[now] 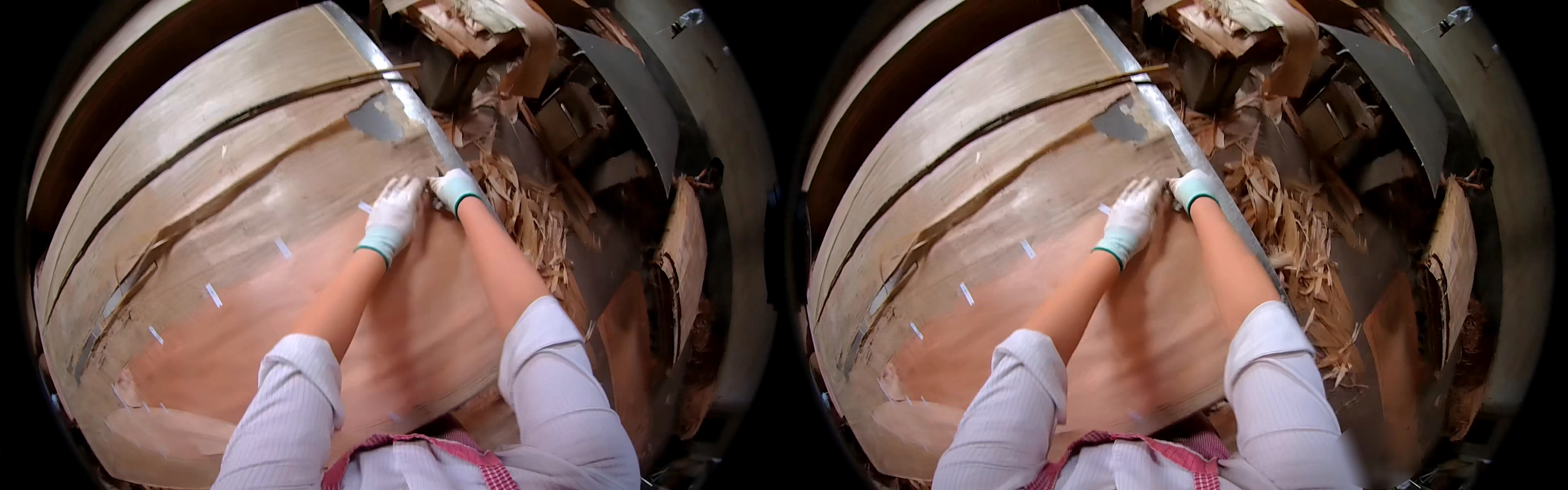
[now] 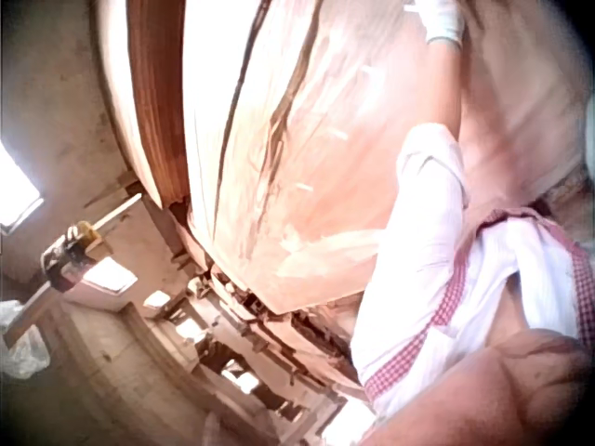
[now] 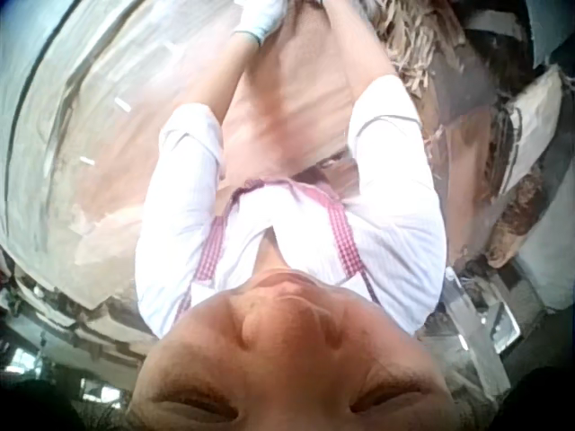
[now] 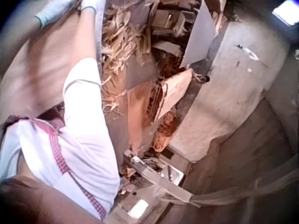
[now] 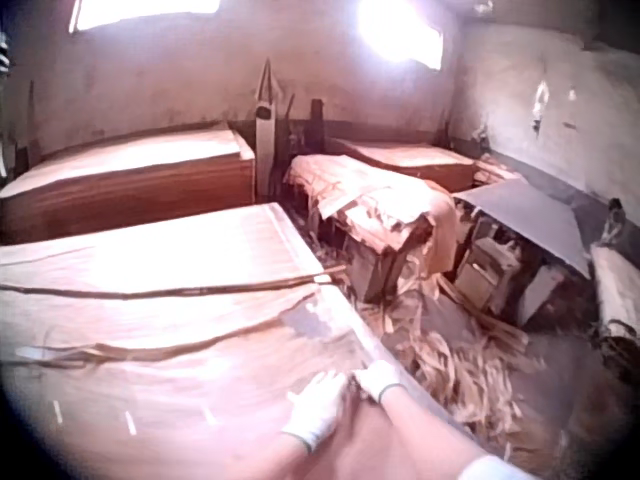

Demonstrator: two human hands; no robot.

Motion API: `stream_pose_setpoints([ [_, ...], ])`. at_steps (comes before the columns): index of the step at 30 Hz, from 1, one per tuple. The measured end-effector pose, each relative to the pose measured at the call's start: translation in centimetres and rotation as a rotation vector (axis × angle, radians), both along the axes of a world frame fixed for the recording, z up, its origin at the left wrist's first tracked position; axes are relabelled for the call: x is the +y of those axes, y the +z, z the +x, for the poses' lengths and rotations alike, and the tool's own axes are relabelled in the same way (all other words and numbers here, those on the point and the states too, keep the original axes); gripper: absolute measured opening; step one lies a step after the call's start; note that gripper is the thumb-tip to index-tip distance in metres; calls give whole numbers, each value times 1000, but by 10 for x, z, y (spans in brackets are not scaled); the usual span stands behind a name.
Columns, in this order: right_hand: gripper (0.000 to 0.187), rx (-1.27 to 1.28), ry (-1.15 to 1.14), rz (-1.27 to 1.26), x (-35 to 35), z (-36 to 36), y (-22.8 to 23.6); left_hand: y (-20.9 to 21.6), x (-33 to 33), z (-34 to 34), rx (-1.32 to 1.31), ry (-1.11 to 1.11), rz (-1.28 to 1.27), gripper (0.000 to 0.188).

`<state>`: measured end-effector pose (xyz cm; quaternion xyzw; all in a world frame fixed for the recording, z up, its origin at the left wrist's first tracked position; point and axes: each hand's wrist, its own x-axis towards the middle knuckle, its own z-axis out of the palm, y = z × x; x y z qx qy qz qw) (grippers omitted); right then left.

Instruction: The person applies thin wood veneer sheets to a large wooden panel, smoothing them by hand and using a utility knife to trim edges and overlaps. They secure the veneer with small white clips and use a long wooden stick to lift and position the sheets. The process involves repeated peeling, aligning, and trimming of veneer layers.

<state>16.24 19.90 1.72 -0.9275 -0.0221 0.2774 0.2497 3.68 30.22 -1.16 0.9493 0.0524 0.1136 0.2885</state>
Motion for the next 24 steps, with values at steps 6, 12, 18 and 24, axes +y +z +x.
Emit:
stream_pose_setpoints([
  [6,32,-299,110,148,-169,-63,-9,-18,0,4,-91,-10,30,42],
  [12,20,-279,-446,197,-360,-209,16,-17,26,-5,-190,-29,-271,40],
  [18,23,-159,-477,298,-376,-224,8,40,-40,-165,-189,73,-214,43],
  [24,27,88,-396,475,-360,-225,19,70,-144,-407,196,364,-263,38],
])
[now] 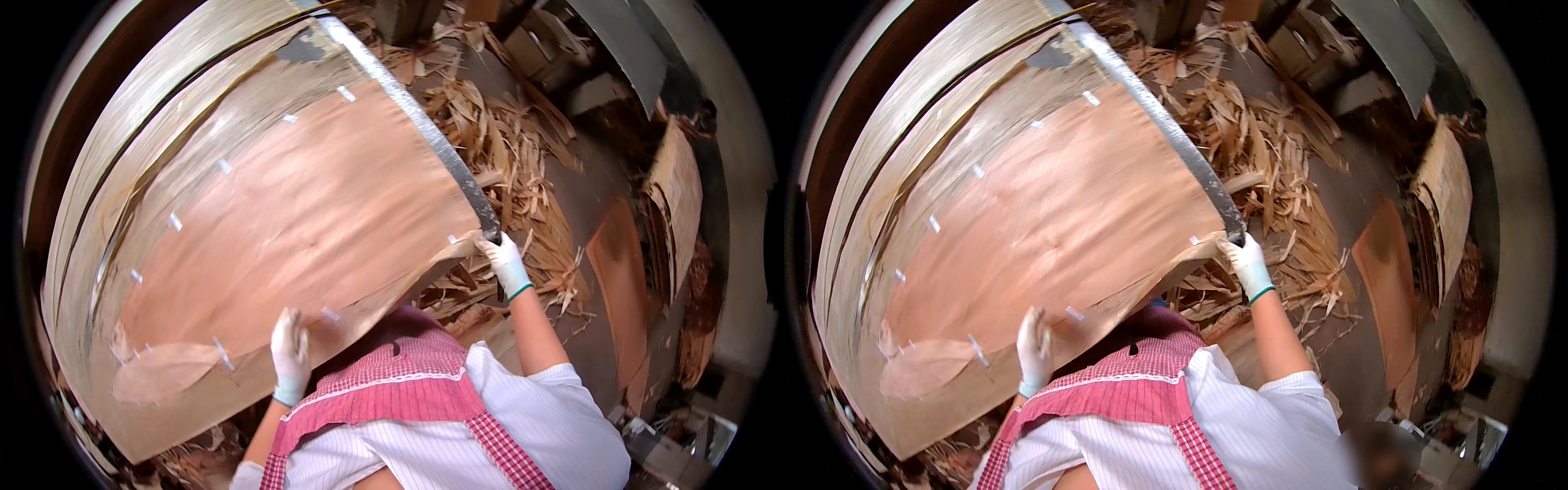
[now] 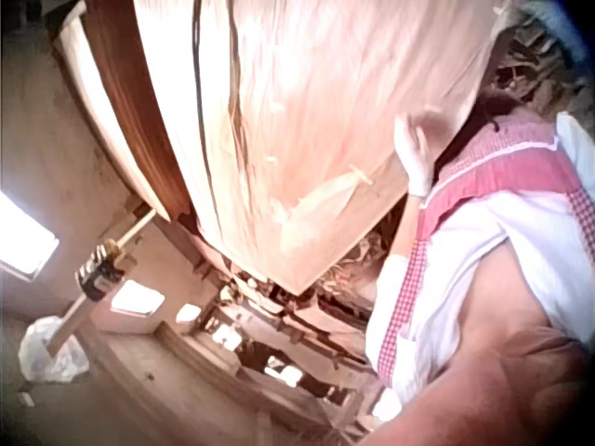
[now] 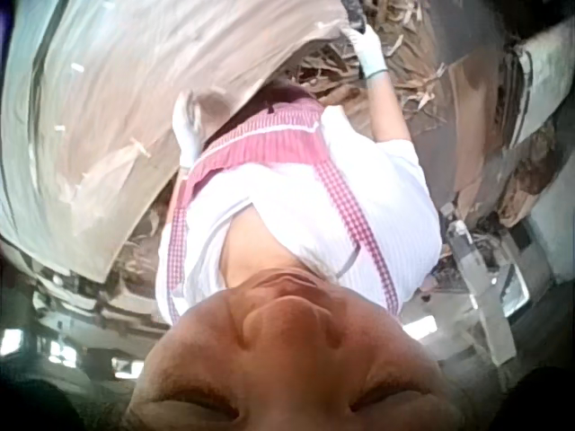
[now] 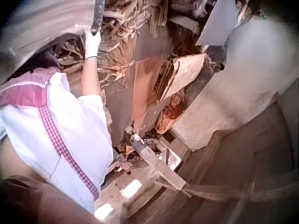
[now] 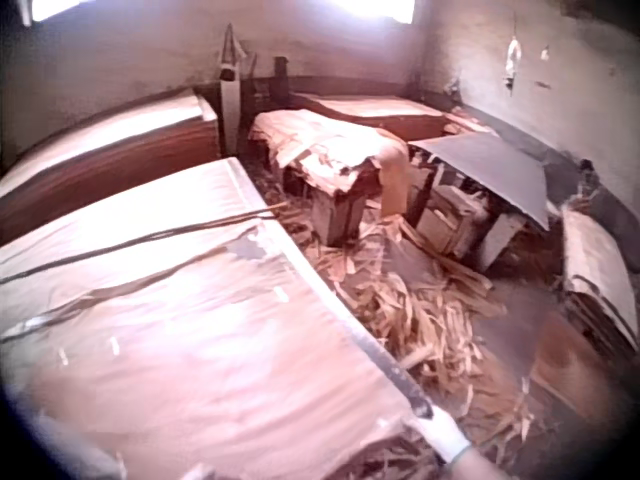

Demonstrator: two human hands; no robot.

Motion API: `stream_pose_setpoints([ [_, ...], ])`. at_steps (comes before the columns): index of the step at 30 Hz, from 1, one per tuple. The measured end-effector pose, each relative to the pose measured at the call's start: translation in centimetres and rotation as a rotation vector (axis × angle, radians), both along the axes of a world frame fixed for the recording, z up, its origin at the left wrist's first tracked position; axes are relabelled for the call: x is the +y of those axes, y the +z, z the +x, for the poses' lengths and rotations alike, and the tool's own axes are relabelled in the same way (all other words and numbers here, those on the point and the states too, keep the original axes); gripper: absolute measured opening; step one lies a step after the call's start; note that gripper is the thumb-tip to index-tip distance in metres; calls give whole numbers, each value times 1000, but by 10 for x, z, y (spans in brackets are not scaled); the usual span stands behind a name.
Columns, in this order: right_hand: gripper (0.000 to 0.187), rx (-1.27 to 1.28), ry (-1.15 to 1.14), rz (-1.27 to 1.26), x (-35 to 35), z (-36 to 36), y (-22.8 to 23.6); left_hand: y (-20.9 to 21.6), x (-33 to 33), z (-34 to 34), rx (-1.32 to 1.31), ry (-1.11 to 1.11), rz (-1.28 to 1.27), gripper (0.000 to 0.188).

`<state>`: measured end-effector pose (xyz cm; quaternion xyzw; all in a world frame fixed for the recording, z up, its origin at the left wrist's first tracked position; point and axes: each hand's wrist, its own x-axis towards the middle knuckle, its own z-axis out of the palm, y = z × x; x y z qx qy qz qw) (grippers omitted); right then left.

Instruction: The person applies thin wood veneer sheets to a large wooden panel, smoothing them by hand and using a utility knife to trim edges and overlaps. They secure the veneer with small white clips and use a long wooden stick to lift and position the sheets. The process involves repeated peeling, aligning, and trimming of veneer layers.

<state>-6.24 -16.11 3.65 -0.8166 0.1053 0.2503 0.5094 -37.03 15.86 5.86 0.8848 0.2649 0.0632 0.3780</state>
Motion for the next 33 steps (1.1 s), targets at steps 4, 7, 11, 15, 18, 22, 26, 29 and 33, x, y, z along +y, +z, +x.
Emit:
stream_pose_setpoints([
  [4,17,215,-61,155,0,4,17,-14,-46,-66,18,-8,29,57],
  [7,12,117,17,282,34,12,58,-11,-55,-64,-1,-149,203,78],
  [11,15,-15,-19,623,79,33,108,31,-49,-61,-328,-90,374,62],
  [15,15,-120,46,822,127,50,159,58,-49,-70,-533,-146,341,44],
  [18,14,-165,53,949,162,68,197,46,-58,-84,-347,-66,378,42],
  [22,14,-219,106,1081,215,61,272,14,-14,-96,-54,134,391,50],
  [26,12,-256,360,1101,259,94,309,-16,49,-110,192,98,690,37],
  [29,12,-326,298,1150,258,128,351,-35,76,-92,0,-27,580,24],
  [33,14,-55,553,1239,246,210,374,-43,93,-79,28,-42,644,8],
])
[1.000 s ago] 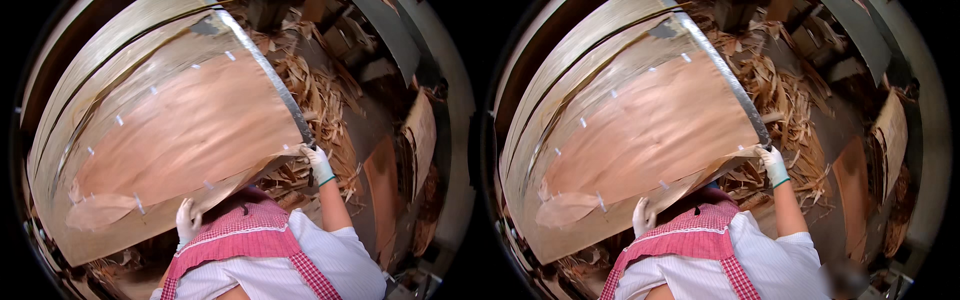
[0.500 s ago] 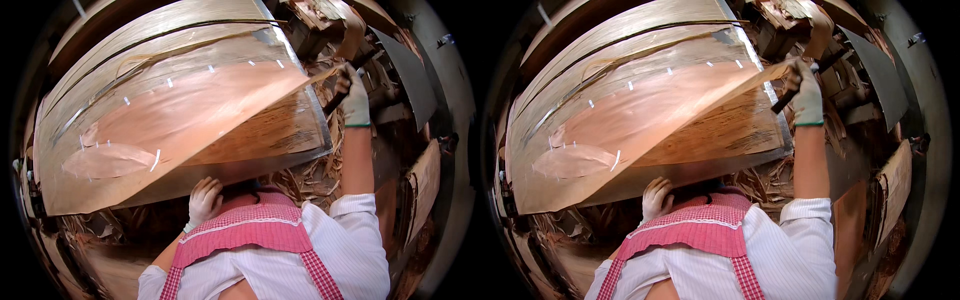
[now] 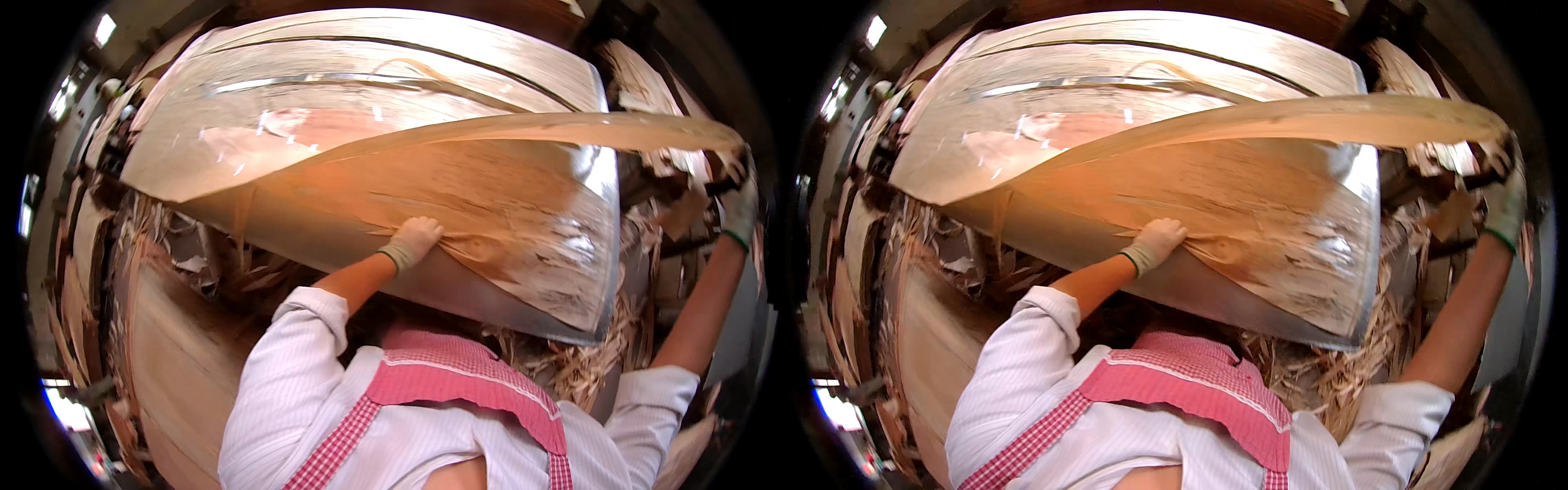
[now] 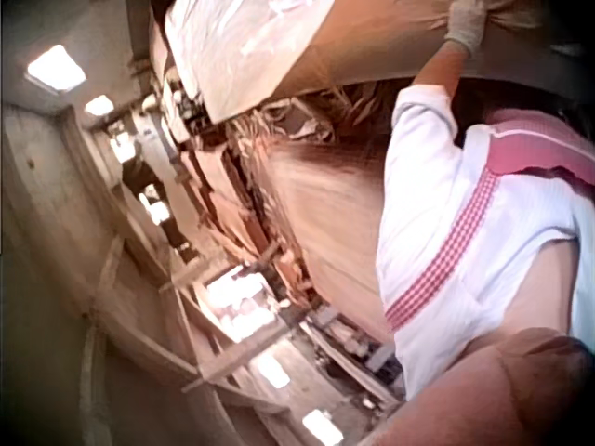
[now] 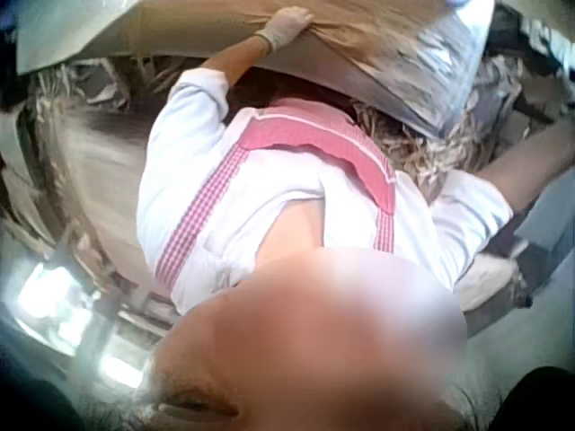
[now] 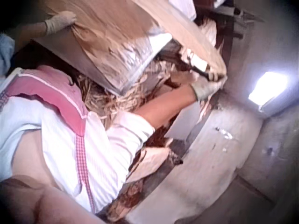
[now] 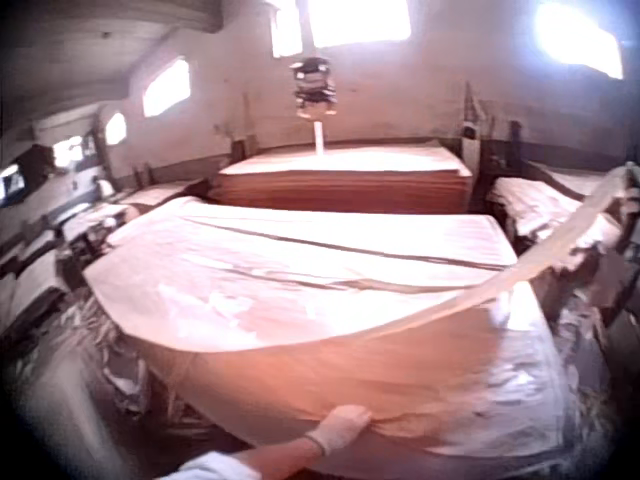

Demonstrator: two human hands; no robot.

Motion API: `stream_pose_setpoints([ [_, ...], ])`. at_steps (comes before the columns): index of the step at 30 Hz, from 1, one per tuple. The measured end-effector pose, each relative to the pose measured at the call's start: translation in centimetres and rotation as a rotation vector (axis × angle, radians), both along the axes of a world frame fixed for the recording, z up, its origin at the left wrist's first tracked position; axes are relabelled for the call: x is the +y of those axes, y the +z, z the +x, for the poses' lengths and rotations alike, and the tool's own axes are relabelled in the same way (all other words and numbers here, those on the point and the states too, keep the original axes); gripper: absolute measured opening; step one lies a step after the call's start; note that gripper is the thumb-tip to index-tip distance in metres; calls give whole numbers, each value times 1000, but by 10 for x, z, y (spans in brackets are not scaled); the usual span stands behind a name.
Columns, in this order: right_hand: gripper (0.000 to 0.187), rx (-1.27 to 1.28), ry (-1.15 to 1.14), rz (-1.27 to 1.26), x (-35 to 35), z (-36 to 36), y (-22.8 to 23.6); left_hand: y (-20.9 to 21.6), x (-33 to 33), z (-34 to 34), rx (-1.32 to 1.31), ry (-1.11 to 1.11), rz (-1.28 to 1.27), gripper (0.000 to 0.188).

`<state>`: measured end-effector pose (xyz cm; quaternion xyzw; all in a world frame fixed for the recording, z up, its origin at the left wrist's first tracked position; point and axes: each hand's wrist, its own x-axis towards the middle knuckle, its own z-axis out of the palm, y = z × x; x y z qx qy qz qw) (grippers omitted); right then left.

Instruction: The person applies thin wood veneer sheets to a large wooden panel, smoothing them by hand and using a utility knife to trim edges and overlaps. They secure the veneer with small white clips and use a long wooden stick to lift and position the sheets. The process involves repeated peeling, aligning, and trimming of veneer layers.

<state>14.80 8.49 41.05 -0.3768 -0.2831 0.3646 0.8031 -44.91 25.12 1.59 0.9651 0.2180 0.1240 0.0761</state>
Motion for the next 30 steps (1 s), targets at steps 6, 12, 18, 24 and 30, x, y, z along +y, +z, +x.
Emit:
stream_pose_setpoints([
  [6,26,-69,-205,-8,-8,7,-2,51,-39,-53,310,-189,-947,24],
  [12,27,-108,-105,107,-35,88,8,20,83,-88,154,408,151,34],
  [18,21,-6,-114,54,-20,27,0,3,142,-59,287,436,58,15],
  [24,25,3,-311,-18,-25,-27,-11,-19,91,-87,-228,477,-212,11],
  [30,27,-10,-332,-119,-36,-37,-38,-45,-102,-173,-185,556,-671,25],
])
